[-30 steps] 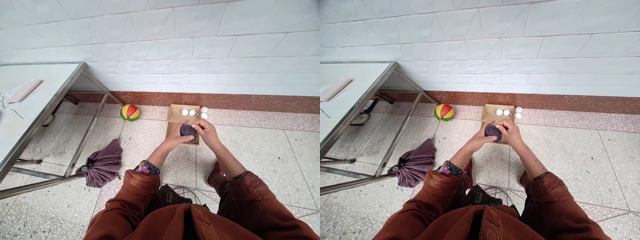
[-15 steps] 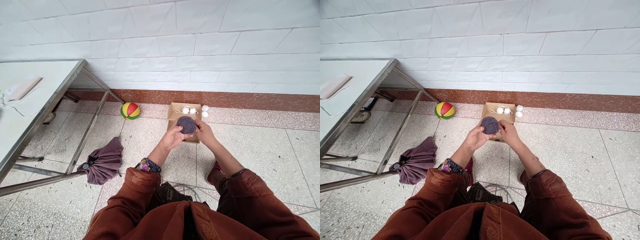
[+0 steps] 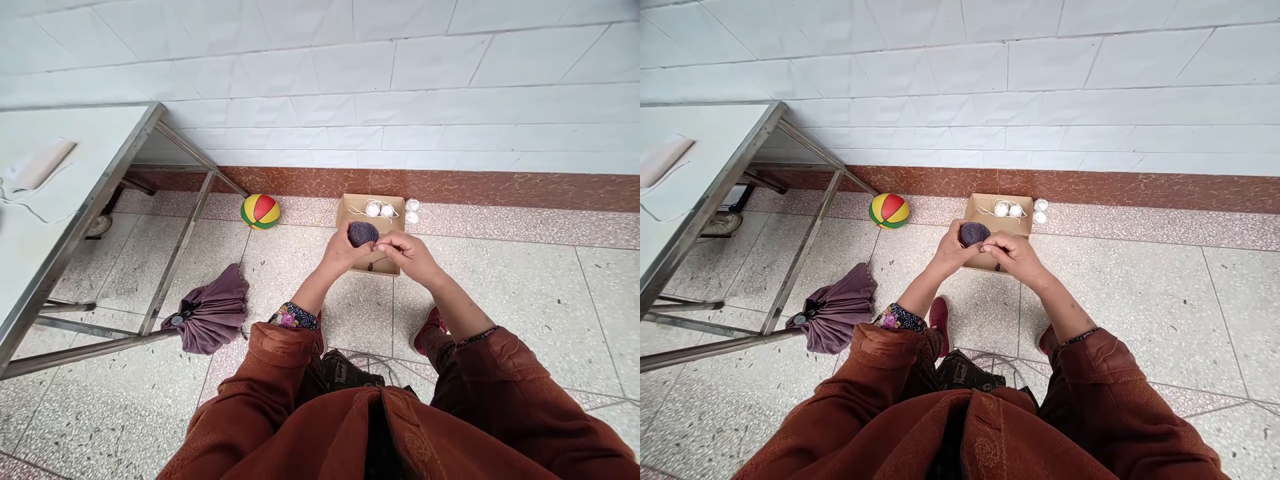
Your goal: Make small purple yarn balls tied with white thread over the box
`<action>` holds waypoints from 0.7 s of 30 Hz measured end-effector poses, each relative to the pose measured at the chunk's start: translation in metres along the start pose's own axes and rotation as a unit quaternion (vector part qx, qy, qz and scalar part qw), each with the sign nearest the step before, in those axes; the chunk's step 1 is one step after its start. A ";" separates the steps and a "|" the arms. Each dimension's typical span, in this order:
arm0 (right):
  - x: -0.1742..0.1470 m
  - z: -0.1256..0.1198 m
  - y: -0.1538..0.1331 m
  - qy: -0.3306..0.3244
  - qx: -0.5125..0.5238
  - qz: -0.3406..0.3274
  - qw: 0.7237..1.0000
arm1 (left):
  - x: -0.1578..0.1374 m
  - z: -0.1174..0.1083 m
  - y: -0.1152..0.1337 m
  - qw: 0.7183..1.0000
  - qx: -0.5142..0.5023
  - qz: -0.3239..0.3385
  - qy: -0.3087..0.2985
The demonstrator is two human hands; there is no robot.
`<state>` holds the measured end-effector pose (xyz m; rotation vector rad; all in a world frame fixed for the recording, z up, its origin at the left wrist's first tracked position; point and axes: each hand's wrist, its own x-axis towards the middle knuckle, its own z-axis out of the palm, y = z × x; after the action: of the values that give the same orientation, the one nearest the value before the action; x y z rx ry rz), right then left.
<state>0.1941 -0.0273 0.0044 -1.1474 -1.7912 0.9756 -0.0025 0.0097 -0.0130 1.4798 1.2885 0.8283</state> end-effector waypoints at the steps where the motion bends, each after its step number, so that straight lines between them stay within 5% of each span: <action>1: 0.001 -0.002 0.000 0.025 -0.009 0.000 1.000 | -0.002 -0.001 0.001 1.000 0.007 -0.003 -0.026; 5: 0.004 -0.006 0.009 0.105 -0.049 0.002 0.993 | -0.011 -0.001 0.008 0.978 -0.111 -0.013 -0.176; 9: 0.002 -0.001 0.020 0.102 -0.026 0.055 0.993 | -0.016 0.003 0.011 0.906 -0.328 -0.057 -0.261; 12: 0.000 0.002 0.022 0.051 -0.020 0.072 0.996 | -0.014 0.005 0.013 0.879 -0.416 -0.076 -0.219; 15: -0.001 0.002 0.017 -0.004 -0.017 0.037 0.999 | -0.008 0.005 0.011 0.897 -0.418 -0.069 -0.124; 18: -0.002 0.000 0.006 -0.040 0.004 0.024 0.999 | 0.000 0.005 0.005 0.948 -0.313 -0.056 -0.015; 21: -0.003 -0.002 0.000 -0.055 0.024 0.026 0.998 | 0.005 0.005 -0.001 0.994 -0.101 -0.019 0.049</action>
<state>0.1971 -0.0296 0.0049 -1.1349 -1.8220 1.1269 0.0025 0.0134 -0.0158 1.2655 1.2610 0.9869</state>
